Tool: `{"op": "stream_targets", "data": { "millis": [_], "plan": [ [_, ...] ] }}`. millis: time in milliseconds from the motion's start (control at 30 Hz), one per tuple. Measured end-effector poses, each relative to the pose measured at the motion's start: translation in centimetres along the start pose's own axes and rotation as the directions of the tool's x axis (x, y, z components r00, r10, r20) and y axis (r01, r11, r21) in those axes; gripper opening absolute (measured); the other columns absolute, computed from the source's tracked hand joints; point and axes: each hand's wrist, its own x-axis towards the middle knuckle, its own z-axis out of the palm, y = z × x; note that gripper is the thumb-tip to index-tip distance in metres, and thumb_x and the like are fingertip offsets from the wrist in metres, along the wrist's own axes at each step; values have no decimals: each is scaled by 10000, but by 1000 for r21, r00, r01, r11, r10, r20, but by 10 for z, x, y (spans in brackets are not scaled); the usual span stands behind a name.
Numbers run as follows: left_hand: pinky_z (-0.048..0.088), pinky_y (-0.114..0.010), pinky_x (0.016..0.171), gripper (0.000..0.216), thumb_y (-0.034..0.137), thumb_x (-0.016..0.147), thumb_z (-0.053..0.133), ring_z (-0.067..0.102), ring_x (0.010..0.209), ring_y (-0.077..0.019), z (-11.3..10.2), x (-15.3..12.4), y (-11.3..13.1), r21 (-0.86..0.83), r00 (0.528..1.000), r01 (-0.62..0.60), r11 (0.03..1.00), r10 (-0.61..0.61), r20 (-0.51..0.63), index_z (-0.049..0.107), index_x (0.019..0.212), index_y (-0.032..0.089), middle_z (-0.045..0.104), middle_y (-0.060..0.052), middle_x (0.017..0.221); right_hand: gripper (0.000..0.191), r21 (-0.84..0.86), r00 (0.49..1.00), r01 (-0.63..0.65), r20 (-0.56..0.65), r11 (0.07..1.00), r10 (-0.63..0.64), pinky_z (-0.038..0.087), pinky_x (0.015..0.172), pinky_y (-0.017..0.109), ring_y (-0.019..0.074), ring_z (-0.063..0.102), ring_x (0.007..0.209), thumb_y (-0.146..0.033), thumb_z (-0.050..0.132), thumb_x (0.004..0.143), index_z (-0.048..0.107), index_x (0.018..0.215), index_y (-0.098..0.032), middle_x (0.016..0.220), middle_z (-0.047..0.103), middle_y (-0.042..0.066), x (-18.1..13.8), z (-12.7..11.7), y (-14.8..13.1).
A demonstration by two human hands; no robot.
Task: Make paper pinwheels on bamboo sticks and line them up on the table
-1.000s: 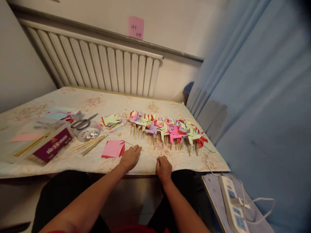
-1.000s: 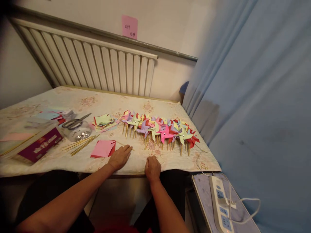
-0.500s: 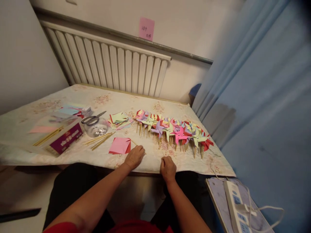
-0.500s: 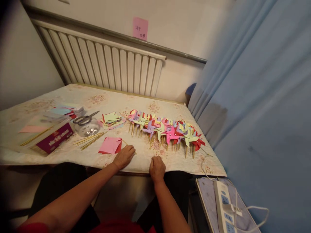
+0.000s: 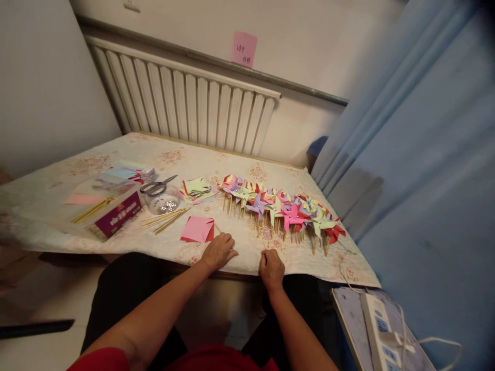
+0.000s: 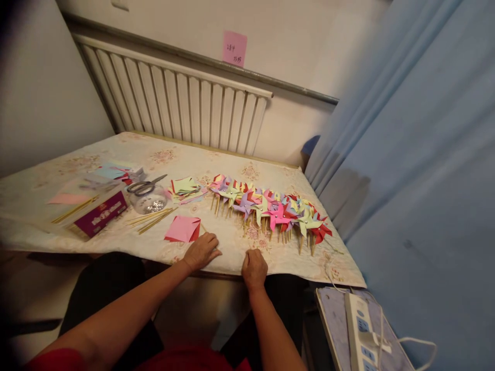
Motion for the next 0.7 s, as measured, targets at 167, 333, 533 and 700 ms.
{"op": "stream_targets", "data": {
  "millis": [167, 333, 533, 700],
  "plan": [
    [425, -403, 893, 135, 325, 918, 554, 481, 993, -250, 2, -4, 1, -35, 1000, 21, 999, -21, 7, 566, 896, 192, 562, -92, 1027, 199, 4, 1000, 3, -13, 1000, -3, 346, 654, 261, 163, 512, 741, -140, 452, 909, 610, 806, -203, 788, 566, 25, -1, 1, 1],
    [434, -400, 924, 26, 206, 873, 563, 479, 1025, -251, 3, 0, 6, -94, 991, 124, 988, -119, 61, 563, 875, 180, 563, -100, 1017, 201, -1, 1000, 5, -11, 1000, -5, 349, 665, 260, 160, 515, 739, -140, 450, 914, 610, 807, -200, 790, 567, 25, -1, 1, 0],
    [427, -406, 969, 166, 54, 814, 494, 497, 1077, -264, -1, 8, 18, -76, 944, 309, 948, -295, 149, 597, 908, 146, 572, -138, 1074, 206, -5, 1000, 10, -17, 1000, -10, 347, 664, 261, 161, 519, 742, -160, 445, 929, 612, 815, -196, 794, 571, 26, -2, 1, 0],
    [463, -400, 881, 300, -48, 762, 424, 559, 996, -253, -3, 7, 23, -63, 915, 384, 921, -371, 159, 595, 929, 134, 576, -169, 1078, 205, 0, 1000, 15, -26, 1000, -15, 349, 661, 264, 168, 524, 750, -182, 443, 937, 620, 837, -196, 798, 578, 31, -4, 3, 3]
  ]
}}
